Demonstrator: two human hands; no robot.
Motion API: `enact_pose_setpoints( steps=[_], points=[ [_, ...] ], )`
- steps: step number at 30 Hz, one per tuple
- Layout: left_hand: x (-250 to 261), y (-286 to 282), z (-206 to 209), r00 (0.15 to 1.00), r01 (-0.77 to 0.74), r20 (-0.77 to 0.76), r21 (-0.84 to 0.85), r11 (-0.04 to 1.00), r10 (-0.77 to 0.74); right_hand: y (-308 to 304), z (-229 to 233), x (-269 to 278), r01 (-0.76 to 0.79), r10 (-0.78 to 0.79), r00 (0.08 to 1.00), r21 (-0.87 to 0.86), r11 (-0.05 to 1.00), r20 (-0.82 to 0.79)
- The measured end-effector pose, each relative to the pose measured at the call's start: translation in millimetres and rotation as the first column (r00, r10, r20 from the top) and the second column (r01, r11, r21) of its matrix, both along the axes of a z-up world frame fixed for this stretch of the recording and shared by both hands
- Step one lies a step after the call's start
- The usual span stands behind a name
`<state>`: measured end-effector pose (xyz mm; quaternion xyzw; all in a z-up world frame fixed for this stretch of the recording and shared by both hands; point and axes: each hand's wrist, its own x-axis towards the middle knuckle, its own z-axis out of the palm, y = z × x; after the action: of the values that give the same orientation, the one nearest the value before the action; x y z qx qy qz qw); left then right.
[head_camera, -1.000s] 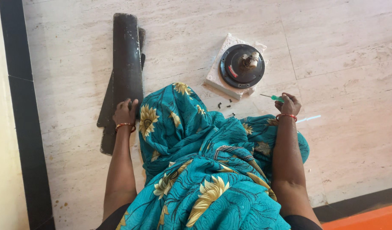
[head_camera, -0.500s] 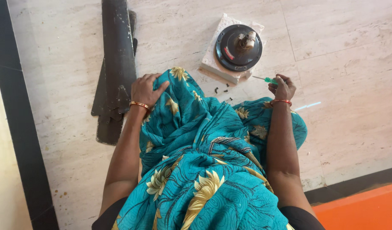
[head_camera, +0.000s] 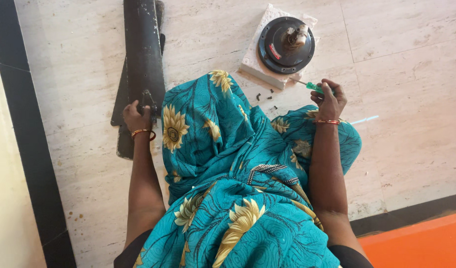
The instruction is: The person sits on the floor and uses a screwdriver to attach a fan blade to the fan motor housing. They align the blade, insert screws, and tighten them to secure the blade to the motor.
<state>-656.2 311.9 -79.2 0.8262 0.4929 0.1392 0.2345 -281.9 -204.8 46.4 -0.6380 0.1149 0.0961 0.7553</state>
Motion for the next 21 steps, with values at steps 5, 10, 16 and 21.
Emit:
enact_pose_setpoints(
  steps=[5,10,16,21],
  points=[
    [-59,17,-5,0.863,-0.409,-0.369,-0.105,0.907,0.346,-16,-3,1,0.129,-0.129,0.991,0.013,0.992,-0.035],
    [-72,28,7,0.795,-0.442,-0.519,-0.139,0.886,0.315,-17,-22,4,0.113,-0.114,0.993,-0.030,0.993,-0.035],
    [-48,53,6,0.771,-0.350,-0.598,-0.110,0.930,0.219,-12,-32,9,0.130,-0.134,0.990,-0.089,0.988,-0.041],
    [-32,73,4,0.758,-0.452,-0.561,-0.085,0.888,0.332,-9,-28,8,0.133,-0.139,0.989,-0.134,0.982,-0.040]
  ],
)
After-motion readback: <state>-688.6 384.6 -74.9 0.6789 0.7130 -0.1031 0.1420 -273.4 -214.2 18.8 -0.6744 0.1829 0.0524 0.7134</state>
